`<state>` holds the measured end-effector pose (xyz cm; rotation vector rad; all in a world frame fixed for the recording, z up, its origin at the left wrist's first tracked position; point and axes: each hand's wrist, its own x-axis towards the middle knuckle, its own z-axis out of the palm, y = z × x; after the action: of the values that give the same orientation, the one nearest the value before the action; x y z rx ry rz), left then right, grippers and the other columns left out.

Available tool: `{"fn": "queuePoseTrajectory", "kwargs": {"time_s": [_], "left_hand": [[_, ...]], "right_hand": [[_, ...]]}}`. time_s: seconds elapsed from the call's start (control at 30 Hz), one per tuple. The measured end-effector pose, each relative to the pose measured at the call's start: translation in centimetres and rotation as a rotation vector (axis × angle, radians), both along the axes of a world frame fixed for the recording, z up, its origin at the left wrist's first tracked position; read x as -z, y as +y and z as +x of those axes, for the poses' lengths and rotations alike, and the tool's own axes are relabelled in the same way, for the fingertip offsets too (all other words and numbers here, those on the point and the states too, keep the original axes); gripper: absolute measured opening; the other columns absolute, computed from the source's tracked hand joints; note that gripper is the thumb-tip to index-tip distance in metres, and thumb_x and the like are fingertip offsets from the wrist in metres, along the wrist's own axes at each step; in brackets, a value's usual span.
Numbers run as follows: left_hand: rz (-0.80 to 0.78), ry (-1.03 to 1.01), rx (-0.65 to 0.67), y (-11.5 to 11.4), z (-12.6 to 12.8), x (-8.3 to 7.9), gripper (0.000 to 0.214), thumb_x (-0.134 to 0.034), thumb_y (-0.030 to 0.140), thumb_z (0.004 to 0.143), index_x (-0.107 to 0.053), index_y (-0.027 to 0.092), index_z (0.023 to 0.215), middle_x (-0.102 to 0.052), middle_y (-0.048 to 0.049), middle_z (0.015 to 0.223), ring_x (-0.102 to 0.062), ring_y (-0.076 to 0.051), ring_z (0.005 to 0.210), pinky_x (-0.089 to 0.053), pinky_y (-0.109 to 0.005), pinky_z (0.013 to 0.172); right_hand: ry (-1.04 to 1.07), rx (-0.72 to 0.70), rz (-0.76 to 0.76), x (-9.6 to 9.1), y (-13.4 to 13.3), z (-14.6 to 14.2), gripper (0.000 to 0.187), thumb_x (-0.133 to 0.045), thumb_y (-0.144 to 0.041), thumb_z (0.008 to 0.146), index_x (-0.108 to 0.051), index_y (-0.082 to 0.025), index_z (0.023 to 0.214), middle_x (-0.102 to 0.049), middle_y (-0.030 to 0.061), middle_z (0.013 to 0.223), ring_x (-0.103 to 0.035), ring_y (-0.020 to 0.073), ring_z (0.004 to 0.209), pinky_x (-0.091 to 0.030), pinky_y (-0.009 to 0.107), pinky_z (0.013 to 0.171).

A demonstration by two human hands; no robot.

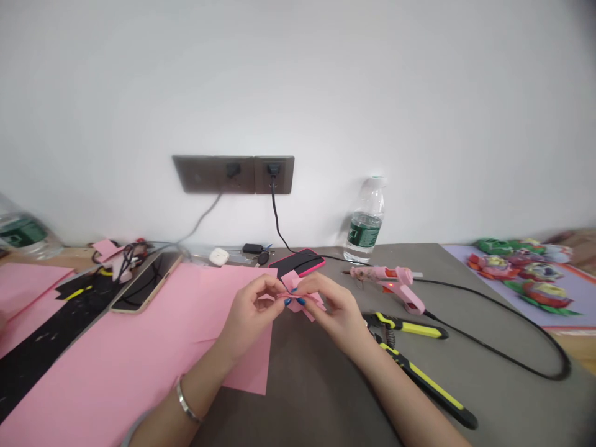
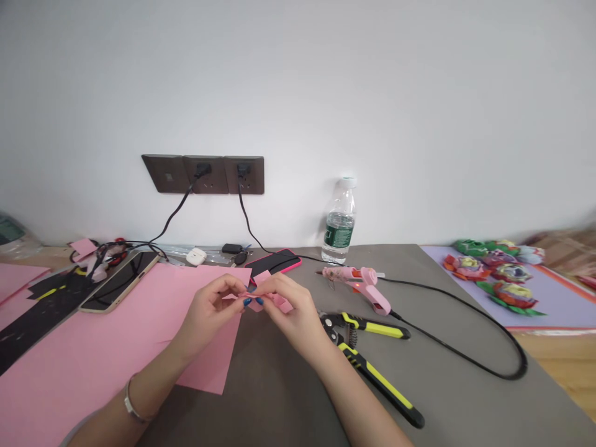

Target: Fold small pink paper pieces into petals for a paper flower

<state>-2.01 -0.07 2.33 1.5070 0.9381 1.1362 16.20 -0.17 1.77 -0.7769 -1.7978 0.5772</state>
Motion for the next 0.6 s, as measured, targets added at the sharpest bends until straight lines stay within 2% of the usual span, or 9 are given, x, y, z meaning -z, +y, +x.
{"fn": "queuePoseTrajectory", "kwargs": {"time_s": [0.1, 0.3, 0.43, 0.6], "left_hand": [[-0.004, 0.012, 0.006, -0.06, 0.06, -0.01, 0.002, -0.062, 0.019, 0.082, -0.061, 0.017, 0.082, -0.059, -0.0008, 0.082, -0.060, -0.014, 0.079, -0.053, -0.024, 0.067], [0.048, 0.053, -0.006, -0.15, 0.07, 0.01, 0.002, -0.059, 0.016, 0.084, -0.061, 0.018, 0.082, -0.059, 0.0002, 0.081, -0.059, -0.012, 0.075, -0.052, -0.021, 0.067], [0.071, 0.069, 0.004, -0.23, 0.05, -0.06, 0.004, -0.059, 0.017, 0.085, -0.061, 0.018, 0.082, -0.059, -0.0001, 0.082, -0.059, -0.012, 0.078, -0.052, -0.021, 0.067], [0.068, 0.050, 0.021, -0.26, 0.08, 0.06, 0.004, -0.060, 0.020, 0.086, -0.062, 0.018, 0.084, -0.060, -0.0003, 0.083, -0.059, -0.012, 0.078, -0.053, -0.022, 0.066]], "right_hand": [[0.011, -0.069, 0.023, -0.29, -0.12, -0.04, 0.018, -0.053, -0.009, 0.091, -0.065, -0.022, 0.093, -0.066, 0.0044, 0.087, -0.061, 0.0174, 0.081, -0.048, 0.030, 0.072], [0.038, -0.095, -0.028, -0.61, -0.48, -0.13, 0.007, -0.058, -0.020, 0.091, -0.064, -0.021, 0.087, -0.064, 0.0052, 0.083, -0.060, 0.0188, 0.079, -0.047, 0.032, 0.072], [0.089, -0.037, -0.151, -0.26, -0.45, -0.28, 0.005, -0.060, -0.023, 0.090, -0.061, -0.020, 0.086, -0.062, 0.0033, 0.080, -0.059, 0.0165, 0.072, -0.047, 0.029, 0.066], [0.188, -0.077, -0.341, -0.16, -0.40, -0.39, 0.010, -0.060, -0.028, 0.089, -0.060, -0.019, 0.085, -0.061, 0.0020, 0.076, -0.059, 0.0143, 0.065, -0.046, 0.026, 0.059]]}}
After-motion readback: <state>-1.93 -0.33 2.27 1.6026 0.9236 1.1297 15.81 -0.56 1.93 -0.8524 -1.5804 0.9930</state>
